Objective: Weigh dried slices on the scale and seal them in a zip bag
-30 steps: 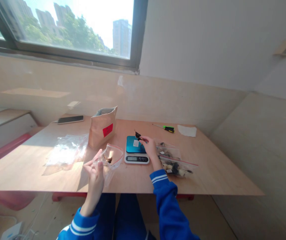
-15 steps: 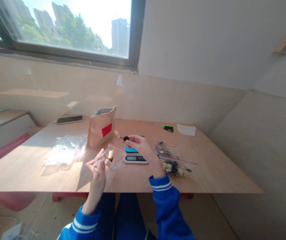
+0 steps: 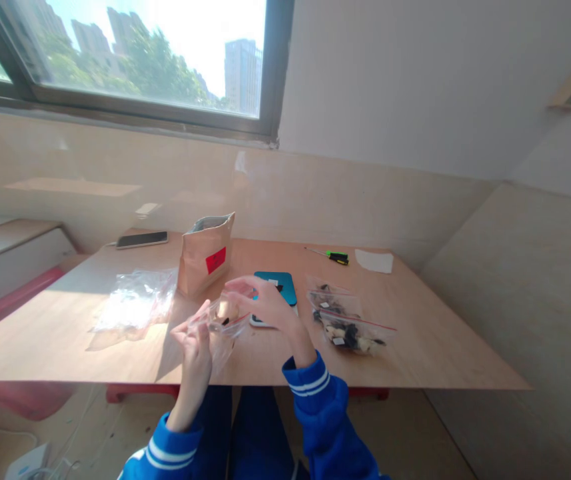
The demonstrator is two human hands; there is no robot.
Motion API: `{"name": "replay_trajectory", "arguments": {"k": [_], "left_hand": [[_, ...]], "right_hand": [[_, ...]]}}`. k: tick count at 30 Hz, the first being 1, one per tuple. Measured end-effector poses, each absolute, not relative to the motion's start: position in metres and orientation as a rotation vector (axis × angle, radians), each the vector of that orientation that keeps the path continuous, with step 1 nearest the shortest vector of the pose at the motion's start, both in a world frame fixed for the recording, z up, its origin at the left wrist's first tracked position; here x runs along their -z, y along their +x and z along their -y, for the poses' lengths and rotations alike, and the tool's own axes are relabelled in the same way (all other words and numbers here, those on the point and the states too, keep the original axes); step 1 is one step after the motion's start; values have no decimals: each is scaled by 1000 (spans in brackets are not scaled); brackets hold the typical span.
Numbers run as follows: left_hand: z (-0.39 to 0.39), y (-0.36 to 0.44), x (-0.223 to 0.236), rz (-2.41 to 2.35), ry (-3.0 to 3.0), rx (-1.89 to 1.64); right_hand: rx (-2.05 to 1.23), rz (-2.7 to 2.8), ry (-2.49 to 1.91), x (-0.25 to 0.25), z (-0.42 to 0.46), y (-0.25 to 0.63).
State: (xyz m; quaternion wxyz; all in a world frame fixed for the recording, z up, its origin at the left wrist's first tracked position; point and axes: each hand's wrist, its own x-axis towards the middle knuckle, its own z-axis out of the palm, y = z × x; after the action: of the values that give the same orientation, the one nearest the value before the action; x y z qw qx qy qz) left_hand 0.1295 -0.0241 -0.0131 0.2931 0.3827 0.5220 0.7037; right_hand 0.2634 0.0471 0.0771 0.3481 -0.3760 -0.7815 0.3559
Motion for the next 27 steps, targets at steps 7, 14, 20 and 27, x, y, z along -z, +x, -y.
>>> {"name": "replay_trajectory", "arguments": {"k": [7,14,20,27], "left_hand": [[23,119,22,-1308,938,-1904],[25,117,26,-1290,955,-1890],[23,118,27,-1276,946,-1898],[25,119,17,-1194,867,-1877]], "right_hand": [[-325,1895,-1585,-11,-101,296],[-284,1864,-1621,11,-106,303],[-454,1872,-1345,-30,-81,292],[-828,2021,-835,-78,-33,269]]}}
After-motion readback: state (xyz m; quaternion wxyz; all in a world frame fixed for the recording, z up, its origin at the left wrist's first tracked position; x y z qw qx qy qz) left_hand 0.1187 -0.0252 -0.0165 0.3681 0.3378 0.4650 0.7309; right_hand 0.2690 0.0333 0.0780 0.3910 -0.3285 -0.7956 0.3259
